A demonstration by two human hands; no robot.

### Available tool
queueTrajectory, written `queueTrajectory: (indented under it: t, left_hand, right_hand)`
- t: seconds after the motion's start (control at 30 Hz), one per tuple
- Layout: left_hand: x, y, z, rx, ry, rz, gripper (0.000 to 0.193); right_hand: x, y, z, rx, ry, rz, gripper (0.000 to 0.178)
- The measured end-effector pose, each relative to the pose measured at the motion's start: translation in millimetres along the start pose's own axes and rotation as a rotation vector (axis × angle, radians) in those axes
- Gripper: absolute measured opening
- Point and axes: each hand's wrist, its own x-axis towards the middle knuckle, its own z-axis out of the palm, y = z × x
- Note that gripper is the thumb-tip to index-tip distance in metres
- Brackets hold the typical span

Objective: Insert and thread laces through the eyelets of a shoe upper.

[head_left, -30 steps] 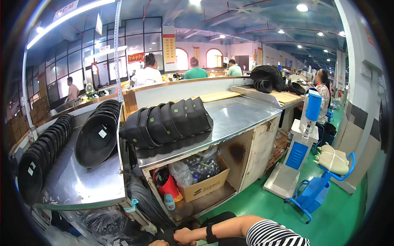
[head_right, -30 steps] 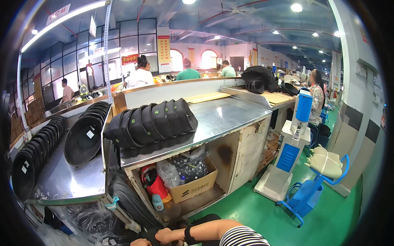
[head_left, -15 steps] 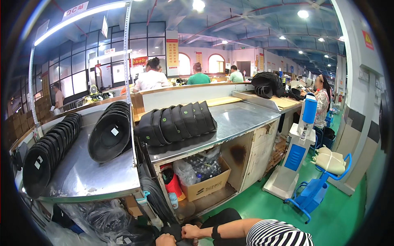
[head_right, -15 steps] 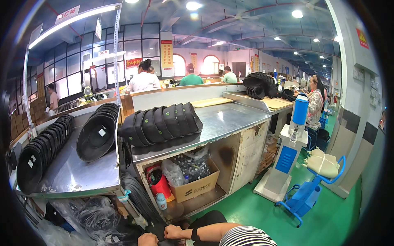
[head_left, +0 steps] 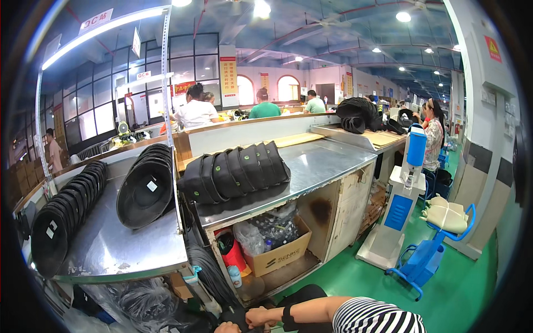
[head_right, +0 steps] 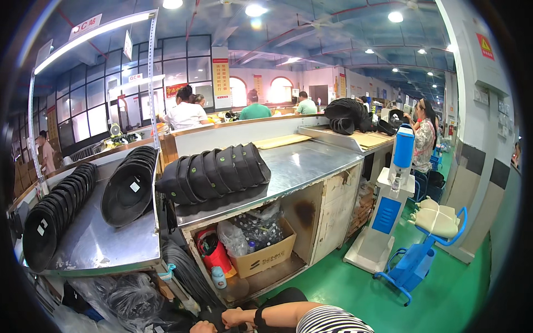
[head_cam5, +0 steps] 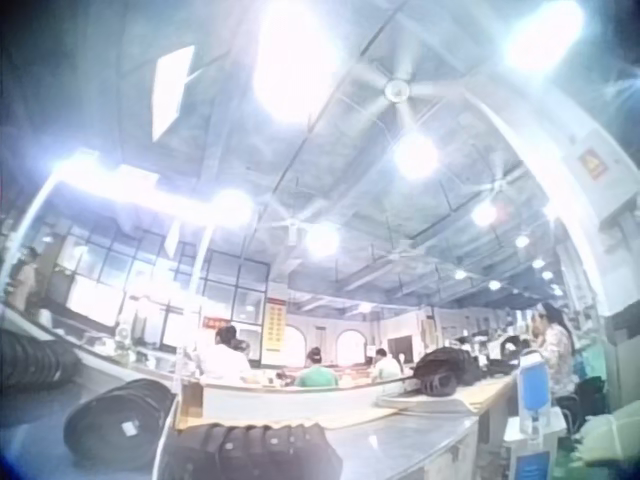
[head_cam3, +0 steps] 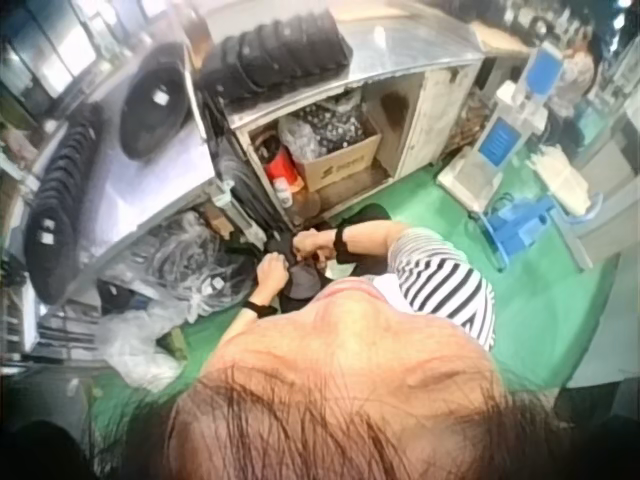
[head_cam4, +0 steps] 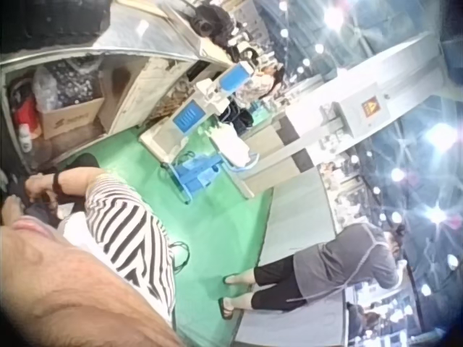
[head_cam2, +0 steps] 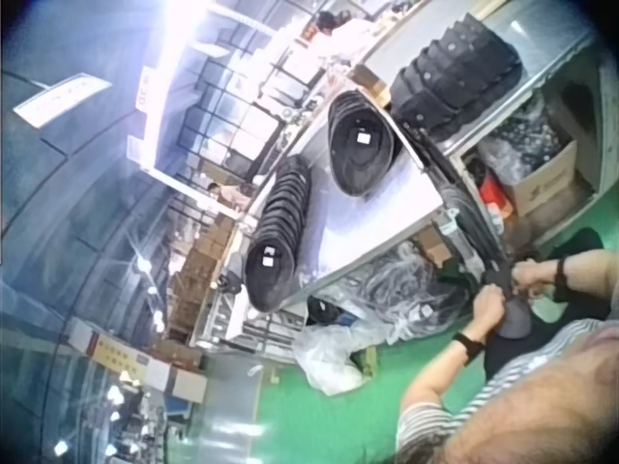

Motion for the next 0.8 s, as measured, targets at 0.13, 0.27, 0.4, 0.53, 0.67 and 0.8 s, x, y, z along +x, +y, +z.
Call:
queueTrajectory:
  t: [0.13, 0.27, 0.4, 0.53, 0.67, 0.8]
  left_hand:
    - [0, 0, -3, -0.031, 0.0, 0.011, 0.013]
    - [-1, 1, 0, -0.009, 0.024, 0.019, 0.014]
    - [-3, 3, -4, -0.023, 0.019, -0.022, 0.015]
    - [-5, -3, -6, -0.018, -0.019, -0.06, 0.016]
    - [-3, -30, 26, -0.469, 0.139, -0.218, 0.019]
    - [-4, -11, 16, -0.412, 0.2, -0.182, 0.014]
  right_hand:
    - [-6, 5, 17, 0.178, 0.135, -0.004, 0.013]
    - [-25, -5, 38, 0.024, 0.5, -0.015, 0.015]
    - [-6, 6, 42, 0.273, 0.771, -0.122, 0.012]
    - [-5, -3, 37, 0.549, 0.838, -0.328, 0.016]
    - [-41, -43, 35, 0.536, 0.871, -0.512, 0.015]
    - [-37, -34, 42, 0.986, 0.499, -0.271, 0.026]
